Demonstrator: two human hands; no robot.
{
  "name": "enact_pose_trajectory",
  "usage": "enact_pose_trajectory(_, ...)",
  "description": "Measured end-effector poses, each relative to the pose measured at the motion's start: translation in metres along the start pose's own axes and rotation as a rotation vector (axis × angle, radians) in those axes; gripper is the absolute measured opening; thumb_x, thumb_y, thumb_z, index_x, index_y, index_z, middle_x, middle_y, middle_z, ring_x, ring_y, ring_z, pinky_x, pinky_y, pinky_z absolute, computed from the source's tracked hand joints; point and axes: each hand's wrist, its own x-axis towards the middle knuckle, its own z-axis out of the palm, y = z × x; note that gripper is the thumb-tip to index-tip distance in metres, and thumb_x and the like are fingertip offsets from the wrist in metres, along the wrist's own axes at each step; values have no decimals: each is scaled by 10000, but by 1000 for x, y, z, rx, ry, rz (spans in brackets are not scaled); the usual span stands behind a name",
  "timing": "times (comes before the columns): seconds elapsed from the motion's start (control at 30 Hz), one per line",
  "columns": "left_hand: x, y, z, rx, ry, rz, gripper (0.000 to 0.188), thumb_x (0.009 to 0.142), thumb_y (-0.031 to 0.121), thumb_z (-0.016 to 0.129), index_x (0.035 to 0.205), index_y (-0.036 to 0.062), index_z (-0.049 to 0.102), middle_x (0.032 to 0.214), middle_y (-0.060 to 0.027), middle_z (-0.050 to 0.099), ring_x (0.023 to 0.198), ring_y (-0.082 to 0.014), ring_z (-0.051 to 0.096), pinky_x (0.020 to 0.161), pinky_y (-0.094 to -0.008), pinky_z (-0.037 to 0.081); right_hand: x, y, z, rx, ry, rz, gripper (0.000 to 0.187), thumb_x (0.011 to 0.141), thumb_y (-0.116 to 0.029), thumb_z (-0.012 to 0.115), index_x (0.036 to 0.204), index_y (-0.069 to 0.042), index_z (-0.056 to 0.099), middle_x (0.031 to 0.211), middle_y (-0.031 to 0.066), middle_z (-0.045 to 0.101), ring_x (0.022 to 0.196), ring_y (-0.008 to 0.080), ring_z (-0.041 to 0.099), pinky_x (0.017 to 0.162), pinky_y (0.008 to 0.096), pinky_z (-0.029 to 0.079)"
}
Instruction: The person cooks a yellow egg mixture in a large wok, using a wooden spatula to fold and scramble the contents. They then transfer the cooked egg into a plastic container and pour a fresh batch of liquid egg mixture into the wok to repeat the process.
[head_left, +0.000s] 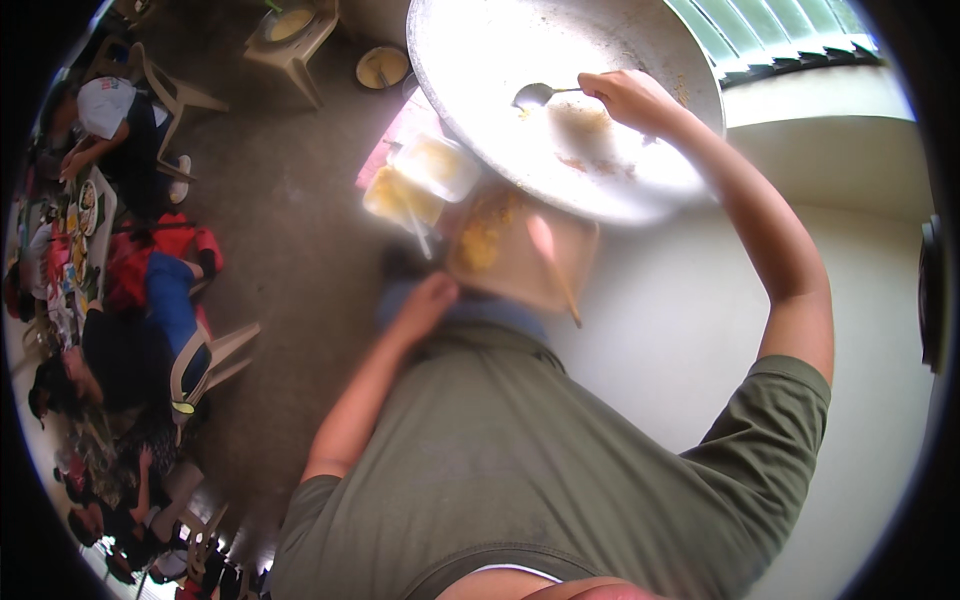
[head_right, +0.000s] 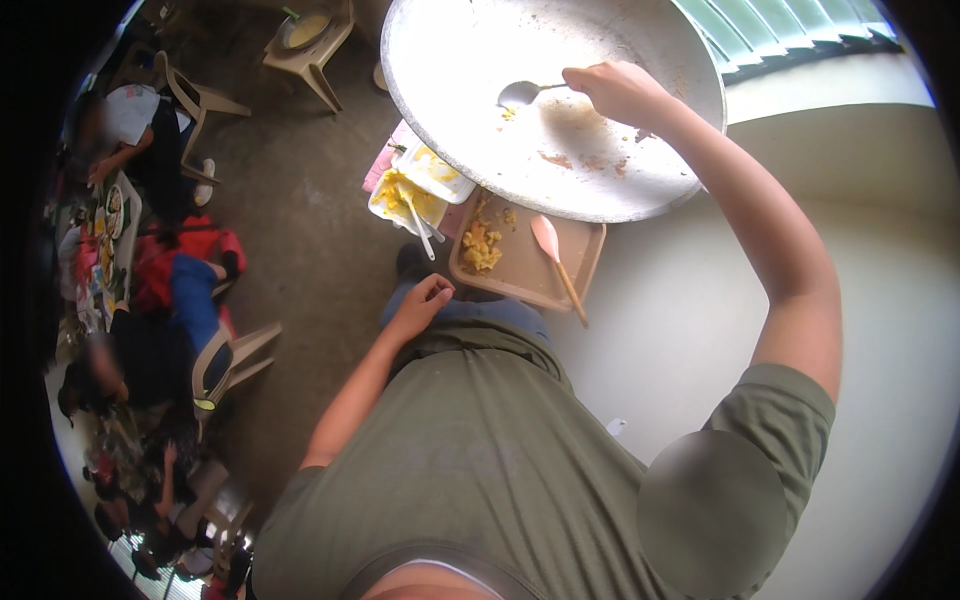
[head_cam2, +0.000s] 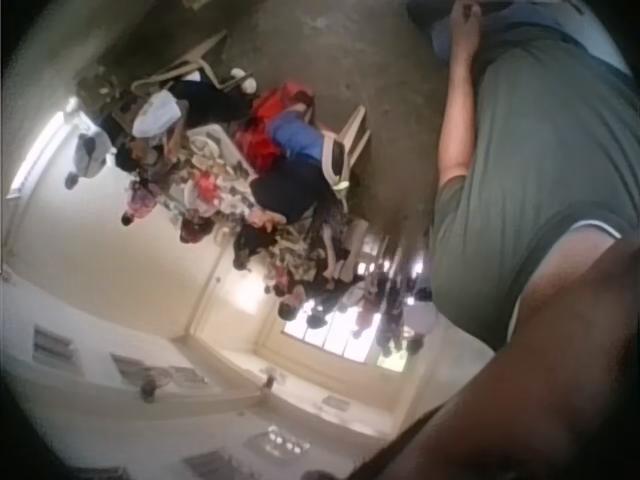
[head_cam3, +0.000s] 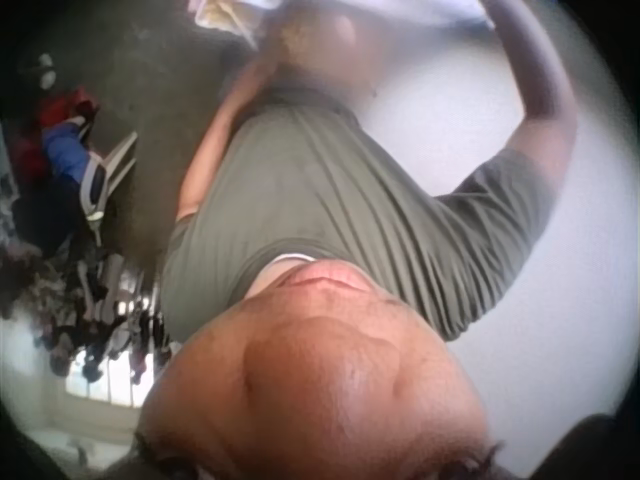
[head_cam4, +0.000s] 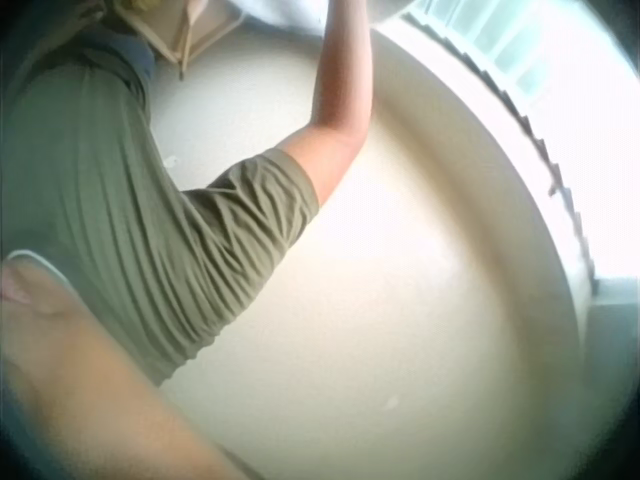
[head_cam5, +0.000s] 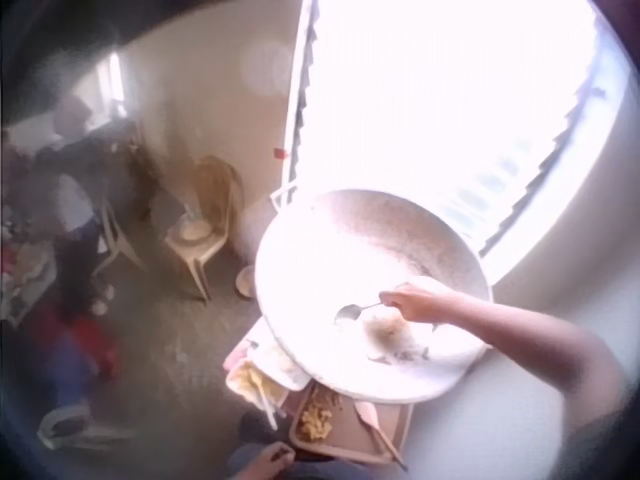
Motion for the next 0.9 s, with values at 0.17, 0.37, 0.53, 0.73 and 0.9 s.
enact_pose_trajectory(0.17,2,1,3,-23,9,-16,205,1045,252,619,1100,57,649,851,14,560,804,-84,506,740,-260,437,11,12,-6,80,174,69,157,1066,-170,493,1073,-87,627,873,177,711,782,382,701,697,477,538)
enact_pose_trajectory(0.37,0,-5,2,-43,12,-3,217,1043,263,626,1100,55,652,856,17,561,803,-81,501,734,-255,434,39,26,9,-28,290,125,150,1049,-143,492,1070,-99,634,855,169,712,766,376,701,678,478,532)
enact_pose_trajectory(0.53,-4,-1,-1,-2,30,14,220,1041,265,629,1109,57,651,851,18,565,796,-81,504,727,-252,435,1,4,3,7,47,40,137,1034,-161,515,1061,-96,632,830,156,702,745,371,689,658,489,512)
enact_pose_trajectory(0.73,-1,-6,3,-25,22,-16,214,1041,260,624,1113,60,650,841,16,555,793,-76,511,724,-252,438,11,3,-9,71,231,28,187,1071,-214,520,1053,-73,642,836,178,708,774,368,711,691,481,542)
enact_pose_trajectory(0.9,-5,0,3,-15,27,-2,207,1042,255,623,1109,61,648,833,23,543,788,-74,504,717,-251,433,26,8,6,18,240,121,187,1067,-177,506,1077,-76,663,831,175,712,743,355,708,661,472,539)
